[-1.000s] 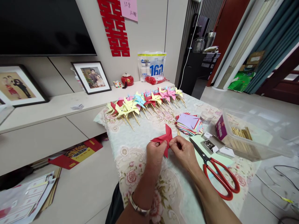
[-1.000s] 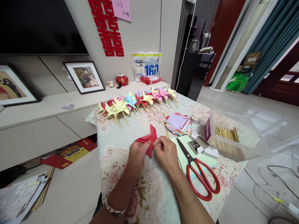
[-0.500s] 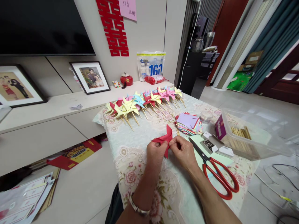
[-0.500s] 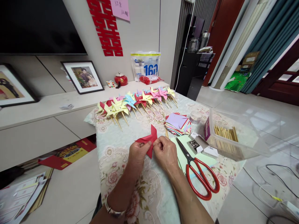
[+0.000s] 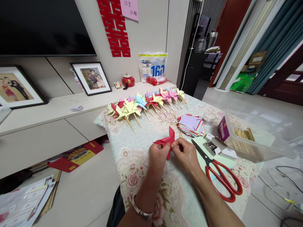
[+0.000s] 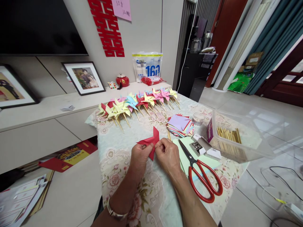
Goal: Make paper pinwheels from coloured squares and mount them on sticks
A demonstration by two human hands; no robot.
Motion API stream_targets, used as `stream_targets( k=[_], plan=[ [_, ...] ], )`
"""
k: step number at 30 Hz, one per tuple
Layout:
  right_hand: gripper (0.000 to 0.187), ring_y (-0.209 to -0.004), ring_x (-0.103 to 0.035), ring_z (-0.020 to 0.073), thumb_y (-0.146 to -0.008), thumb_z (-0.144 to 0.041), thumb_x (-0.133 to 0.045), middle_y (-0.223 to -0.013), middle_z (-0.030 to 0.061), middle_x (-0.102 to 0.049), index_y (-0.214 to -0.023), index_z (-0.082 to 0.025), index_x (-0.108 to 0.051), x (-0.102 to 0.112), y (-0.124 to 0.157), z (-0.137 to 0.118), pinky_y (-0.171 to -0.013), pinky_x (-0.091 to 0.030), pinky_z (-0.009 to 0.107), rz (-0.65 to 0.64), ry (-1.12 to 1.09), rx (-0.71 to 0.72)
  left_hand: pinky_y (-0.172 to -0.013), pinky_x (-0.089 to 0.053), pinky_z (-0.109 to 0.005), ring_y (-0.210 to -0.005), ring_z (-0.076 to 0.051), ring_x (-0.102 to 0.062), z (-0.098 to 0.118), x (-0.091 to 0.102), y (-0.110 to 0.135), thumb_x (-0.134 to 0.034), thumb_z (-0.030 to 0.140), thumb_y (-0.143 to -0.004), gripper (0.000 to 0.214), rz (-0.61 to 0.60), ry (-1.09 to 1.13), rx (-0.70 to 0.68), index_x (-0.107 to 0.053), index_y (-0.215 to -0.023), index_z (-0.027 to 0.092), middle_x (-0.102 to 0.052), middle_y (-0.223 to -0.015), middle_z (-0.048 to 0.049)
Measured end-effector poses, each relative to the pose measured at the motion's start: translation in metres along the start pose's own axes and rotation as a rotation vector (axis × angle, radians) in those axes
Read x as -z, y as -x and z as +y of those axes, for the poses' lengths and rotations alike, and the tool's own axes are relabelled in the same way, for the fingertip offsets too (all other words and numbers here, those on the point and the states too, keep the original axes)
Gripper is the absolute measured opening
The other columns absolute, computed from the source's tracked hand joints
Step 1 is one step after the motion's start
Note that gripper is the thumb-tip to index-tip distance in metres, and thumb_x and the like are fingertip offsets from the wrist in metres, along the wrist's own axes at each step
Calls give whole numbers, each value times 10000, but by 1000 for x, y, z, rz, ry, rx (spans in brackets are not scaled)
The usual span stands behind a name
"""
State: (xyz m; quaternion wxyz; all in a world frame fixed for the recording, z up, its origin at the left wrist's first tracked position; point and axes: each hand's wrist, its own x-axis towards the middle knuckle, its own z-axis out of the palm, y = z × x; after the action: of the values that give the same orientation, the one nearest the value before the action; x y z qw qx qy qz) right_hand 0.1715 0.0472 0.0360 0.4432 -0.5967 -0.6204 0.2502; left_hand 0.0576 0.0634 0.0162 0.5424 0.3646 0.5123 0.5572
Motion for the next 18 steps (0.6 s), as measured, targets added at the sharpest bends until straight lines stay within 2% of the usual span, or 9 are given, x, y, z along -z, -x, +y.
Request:
stream_targets(
  k=[3,5,8,10,14,18],
  plan=[
    [163,-573,-479,144,-803,-291,-578,-634,-13,-553,-671,-202,-616,2,1,-1,-583,-379,273,33,-14,19,-451,-305,-210,-441,-78,-409,5,-1,2,-751,286,-610,237,-6,78,22,-580,-497,168,-506,-445,49],
    [143,-632,-528,159,-813,-319,-605,-723,7,-594,-794,-195,-675,5,0,0,-631,-427,287,133,-39,25,-514,-397,-225,-491,-108,-508,10,-2,4,-746,281,-602,154,-37,202,49,-664,-584,152,-604,-515,20],
    [321,-781,-597,201,-804,-384,-647,-888,50,-655,-1046,-180,-698,8,-3,1,-748,-485,335,258,-141,-39,-611,-478,-270,-561,-153,-603,18,-2,8,-746,278,-590,193,-92,340,126,-736,-714,130,-682,-589,-18],
    [454,-845,-619,217,-793,-414,-659,-965,73,-682,-1171,-162,-669,10,-5,2,-806,-496,362,227,-260,-109,-631,-487,-273,-582,-162,-622,22,-2,10,-752,268,-585,196,-118,361,159,-747,-724,131,-691,-590,-24],
    [650,-895,-641,230,-779,-434,-679,-1022,80,-707,-1350,-143,-569,10,-8,7,-855,-488,389,71,-414,-191,-674,-501,-271,-640,-174,-654,26,0,12,-760,260,-583,210,-170,363,158,-775,-757,142,-719,-631,-34],
    [739,-962,-645,256,-731,-438,-718,-1198,118,-686,-1400,-176,-543,15,-11,11,-816,-488,383,142,-367,-224,-645,-501,-284,-611,-182,-652,25,0,12,-775,283,-596,203,-208,351,159,-764,-735,136,-720,-629,-46]
  ],
)
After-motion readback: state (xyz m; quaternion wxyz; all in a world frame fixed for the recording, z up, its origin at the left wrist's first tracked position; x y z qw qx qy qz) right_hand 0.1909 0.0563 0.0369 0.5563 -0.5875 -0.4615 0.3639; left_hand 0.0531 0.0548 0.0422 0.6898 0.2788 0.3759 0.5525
